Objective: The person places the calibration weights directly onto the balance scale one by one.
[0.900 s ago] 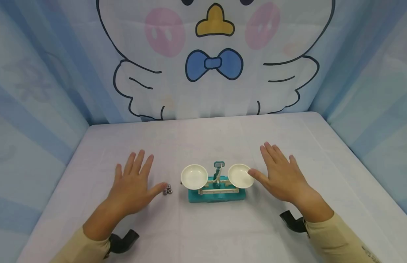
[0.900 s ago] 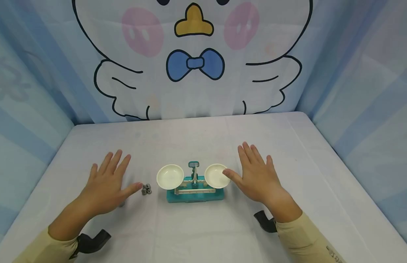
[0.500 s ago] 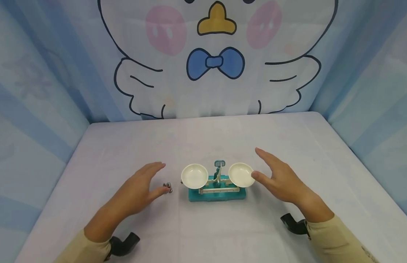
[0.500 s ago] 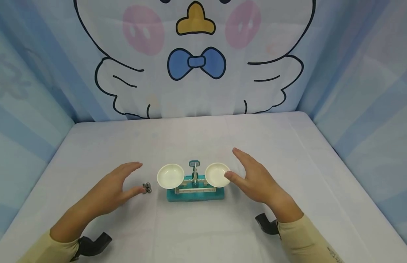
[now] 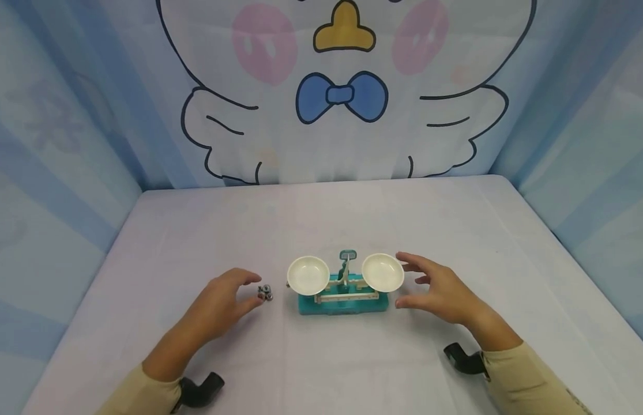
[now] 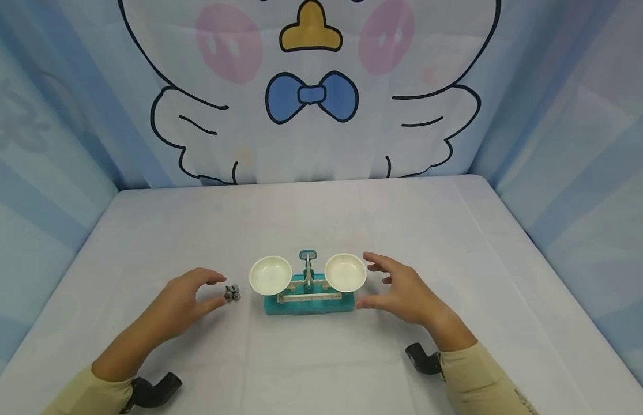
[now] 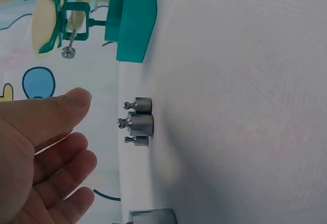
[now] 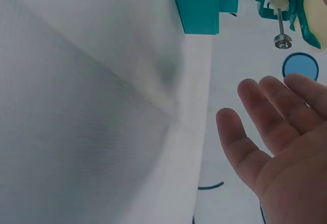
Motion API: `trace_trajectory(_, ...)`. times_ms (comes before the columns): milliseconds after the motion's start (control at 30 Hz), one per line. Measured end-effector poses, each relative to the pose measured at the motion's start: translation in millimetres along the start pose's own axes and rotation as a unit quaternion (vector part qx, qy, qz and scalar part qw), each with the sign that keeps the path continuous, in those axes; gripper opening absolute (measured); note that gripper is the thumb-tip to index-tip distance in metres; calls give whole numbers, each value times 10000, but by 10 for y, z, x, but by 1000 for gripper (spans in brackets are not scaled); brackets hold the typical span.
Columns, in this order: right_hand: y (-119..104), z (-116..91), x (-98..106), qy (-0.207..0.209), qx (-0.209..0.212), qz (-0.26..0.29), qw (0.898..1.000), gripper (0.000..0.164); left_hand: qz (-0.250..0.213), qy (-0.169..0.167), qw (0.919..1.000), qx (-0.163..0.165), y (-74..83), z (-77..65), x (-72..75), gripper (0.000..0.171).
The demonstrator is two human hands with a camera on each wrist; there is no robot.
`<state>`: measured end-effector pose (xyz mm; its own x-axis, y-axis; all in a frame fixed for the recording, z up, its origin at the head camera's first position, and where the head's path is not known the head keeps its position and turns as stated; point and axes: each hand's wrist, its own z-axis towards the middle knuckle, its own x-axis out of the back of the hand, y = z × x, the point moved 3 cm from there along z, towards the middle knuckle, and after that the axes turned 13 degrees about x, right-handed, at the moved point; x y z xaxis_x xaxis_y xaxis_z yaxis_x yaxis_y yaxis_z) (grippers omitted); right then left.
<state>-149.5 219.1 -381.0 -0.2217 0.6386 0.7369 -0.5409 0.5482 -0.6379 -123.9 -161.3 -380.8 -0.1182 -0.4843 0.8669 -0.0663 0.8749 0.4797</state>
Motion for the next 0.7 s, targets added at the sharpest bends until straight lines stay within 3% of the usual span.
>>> trace_trajectory(400,135,27,-133,-97,-330,363,9988,78,86,202,9997,124,-17,48,-172,27)
trace_trajectory(700,162,64,-222,-285,-692,676,9949,74,43,105,9999,67,-35,70,-215,18)
